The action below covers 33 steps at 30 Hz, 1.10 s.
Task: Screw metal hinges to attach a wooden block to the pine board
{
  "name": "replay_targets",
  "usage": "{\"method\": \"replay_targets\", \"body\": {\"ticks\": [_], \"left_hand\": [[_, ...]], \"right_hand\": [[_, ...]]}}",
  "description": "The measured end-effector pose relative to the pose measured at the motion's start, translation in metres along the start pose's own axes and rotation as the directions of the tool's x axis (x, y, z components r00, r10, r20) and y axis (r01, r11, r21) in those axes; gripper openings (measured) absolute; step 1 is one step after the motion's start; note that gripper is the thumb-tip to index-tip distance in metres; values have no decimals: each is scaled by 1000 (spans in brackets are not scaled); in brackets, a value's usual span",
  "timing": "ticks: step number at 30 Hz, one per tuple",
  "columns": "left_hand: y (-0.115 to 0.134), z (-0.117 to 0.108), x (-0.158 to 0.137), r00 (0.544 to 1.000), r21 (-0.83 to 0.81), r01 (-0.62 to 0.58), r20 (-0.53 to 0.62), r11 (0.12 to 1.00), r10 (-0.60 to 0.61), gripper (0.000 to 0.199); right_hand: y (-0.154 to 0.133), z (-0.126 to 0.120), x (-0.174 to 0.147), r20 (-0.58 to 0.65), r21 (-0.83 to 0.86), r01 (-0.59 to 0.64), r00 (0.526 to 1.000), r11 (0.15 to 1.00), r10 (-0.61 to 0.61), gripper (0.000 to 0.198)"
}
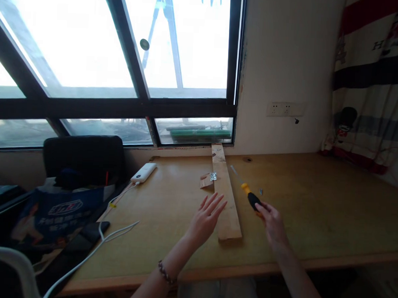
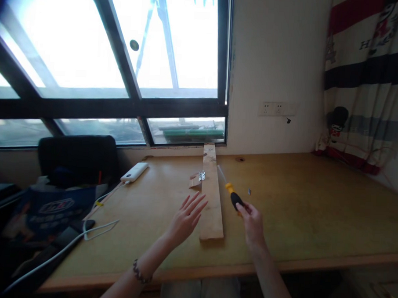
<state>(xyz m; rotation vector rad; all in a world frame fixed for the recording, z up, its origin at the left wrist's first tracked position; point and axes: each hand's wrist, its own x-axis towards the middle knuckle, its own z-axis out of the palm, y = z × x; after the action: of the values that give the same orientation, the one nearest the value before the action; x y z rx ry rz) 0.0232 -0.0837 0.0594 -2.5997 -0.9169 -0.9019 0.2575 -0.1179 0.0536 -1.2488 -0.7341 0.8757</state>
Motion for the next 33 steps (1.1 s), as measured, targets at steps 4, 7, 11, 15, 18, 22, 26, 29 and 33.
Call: {"method": "replay_targets", "body": {"ticks": [4,7,11,15,18,22,26,29,33], "left_hand": [[2,-11,19,996,15,-54,-65,998,55,38],[-14,-23,31,995,-52,-52,-91,997,47,18],[-54,-48,52,944,-191,184,-239,964,-227,13],[-109,-68,83,576,-516,544,-344,662,-742,23],[-154,-61,95,443,-693,617,-87,373,-892,20],[-195,-15,89,301,-730,683,312,-25,-901,11],[-206,41,78,189,-609,720,633,-333,-751,11],[-207,69,74,147,-544,748,694,-380,-705,11],[-208,87,70,166,-525,753,735,-397,-657,14]], "right_hand": [[-13,51,-60,323,211,-290,922,933,214,30],[-23,72,-68,510,206,-372,830,905,225,35],[-33,84,-21,678,93,-202,730,975,87,40],[-17,104,62,559,-153,333,806,930,-196,63],[11,127,114,599,-316,587,733,745,-323,90],[37,154,147,697,-402,692,656,600,-289,111],[41,165,156,758,-407,738,602,538,-252,113],[40,166,159,776,-416,754,586,508,-234,111],[40,166,160,787,-403,778,563,482,-252,109]]}}
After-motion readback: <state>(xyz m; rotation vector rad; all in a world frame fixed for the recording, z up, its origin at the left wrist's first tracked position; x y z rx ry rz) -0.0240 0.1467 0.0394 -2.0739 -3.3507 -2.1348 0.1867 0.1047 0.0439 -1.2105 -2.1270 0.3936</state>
